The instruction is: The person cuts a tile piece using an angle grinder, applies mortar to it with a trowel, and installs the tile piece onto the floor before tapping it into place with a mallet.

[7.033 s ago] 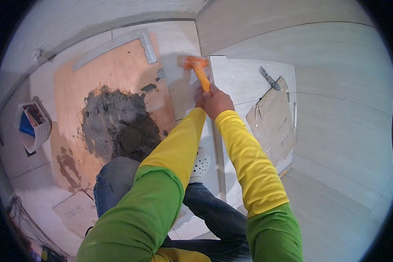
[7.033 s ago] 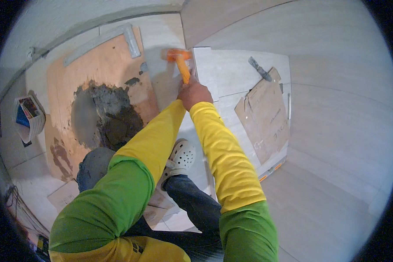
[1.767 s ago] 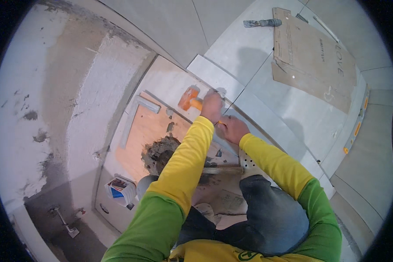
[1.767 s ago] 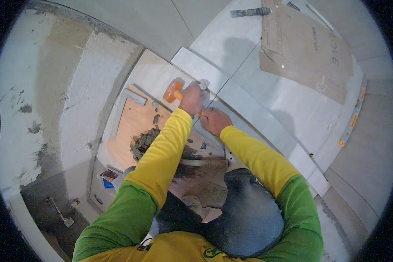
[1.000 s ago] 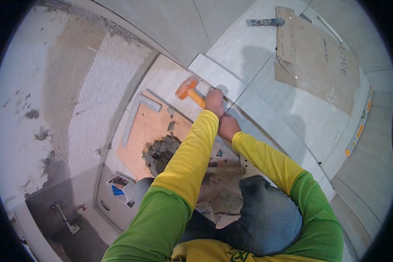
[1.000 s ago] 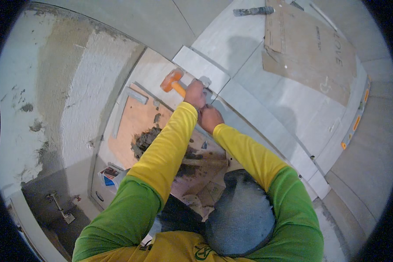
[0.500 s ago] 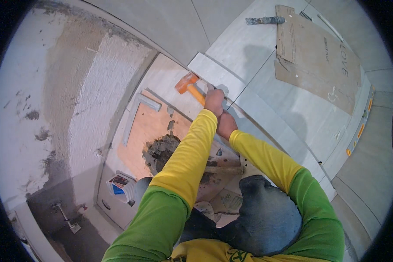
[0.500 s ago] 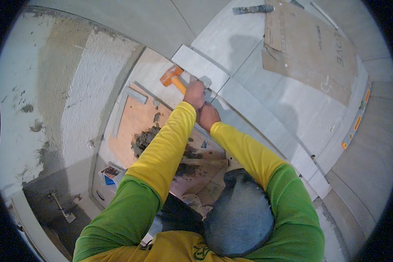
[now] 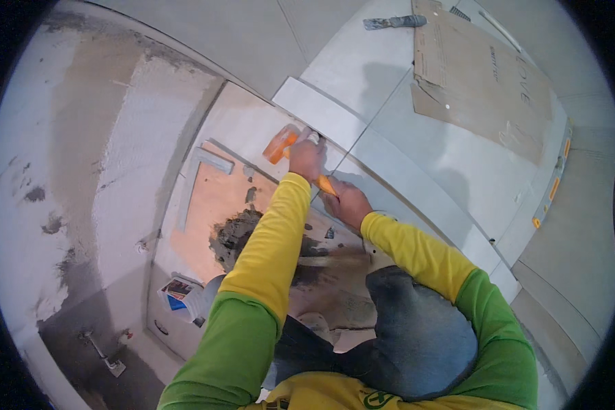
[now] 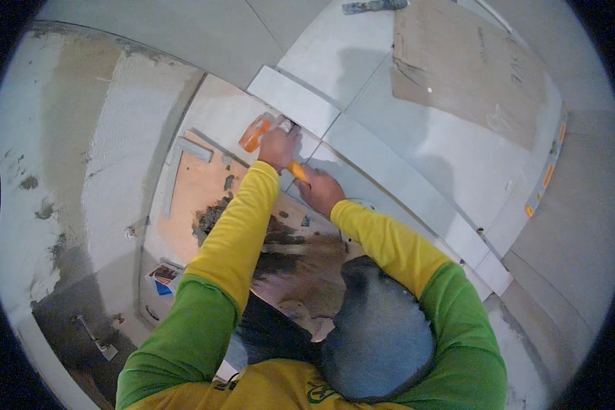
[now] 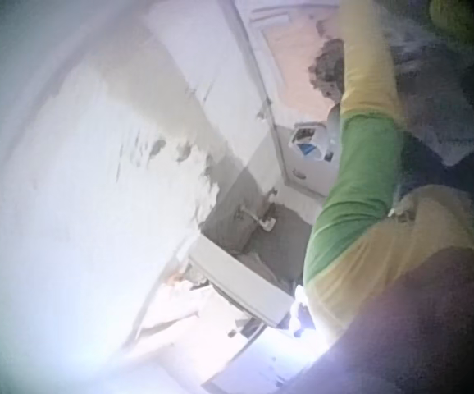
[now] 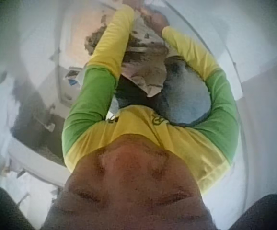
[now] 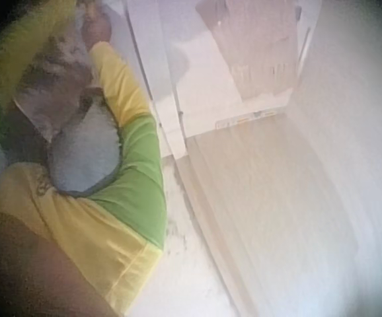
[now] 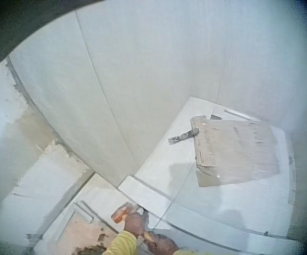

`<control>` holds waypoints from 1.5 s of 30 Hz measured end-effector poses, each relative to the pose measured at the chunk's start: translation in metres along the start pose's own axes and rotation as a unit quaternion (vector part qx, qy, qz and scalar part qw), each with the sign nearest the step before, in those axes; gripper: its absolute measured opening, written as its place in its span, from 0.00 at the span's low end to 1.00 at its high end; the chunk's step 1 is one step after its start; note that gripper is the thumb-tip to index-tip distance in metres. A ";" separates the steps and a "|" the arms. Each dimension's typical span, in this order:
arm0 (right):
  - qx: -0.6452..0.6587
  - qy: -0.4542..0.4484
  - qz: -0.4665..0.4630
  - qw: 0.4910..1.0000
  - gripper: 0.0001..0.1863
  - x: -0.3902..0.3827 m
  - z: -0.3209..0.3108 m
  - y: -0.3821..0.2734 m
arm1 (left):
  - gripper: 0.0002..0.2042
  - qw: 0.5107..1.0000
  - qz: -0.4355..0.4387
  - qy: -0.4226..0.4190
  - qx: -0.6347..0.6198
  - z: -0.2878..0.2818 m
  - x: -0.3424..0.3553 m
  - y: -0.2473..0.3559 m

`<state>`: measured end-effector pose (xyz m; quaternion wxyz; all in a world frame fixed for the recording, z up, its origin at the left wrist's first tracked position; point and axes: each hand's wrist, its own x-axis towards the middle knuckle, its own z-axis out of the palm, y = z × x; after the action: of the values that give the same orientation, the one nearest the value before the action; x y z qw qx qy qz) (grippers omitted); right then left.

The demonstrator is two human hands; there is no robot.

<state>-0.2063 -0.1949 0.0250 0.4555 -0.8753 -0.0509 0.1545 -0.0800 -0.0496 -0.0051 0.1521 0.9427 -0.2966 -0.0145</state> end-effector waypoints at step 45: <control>-0.073 -0.046 0.027 0.996 0.25 -0.053 -0.069 -0.007 | 0.19 0.767 -0.261 -0.068 -0.582 -0.010 0.036 -0.052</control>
<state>-0.2343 -0.2569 0.0793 0.3829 -0.8994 -0.0596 0.2024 -0.0204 -0.0267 -0.0085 0.6415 0.7112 0.0162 -0.2872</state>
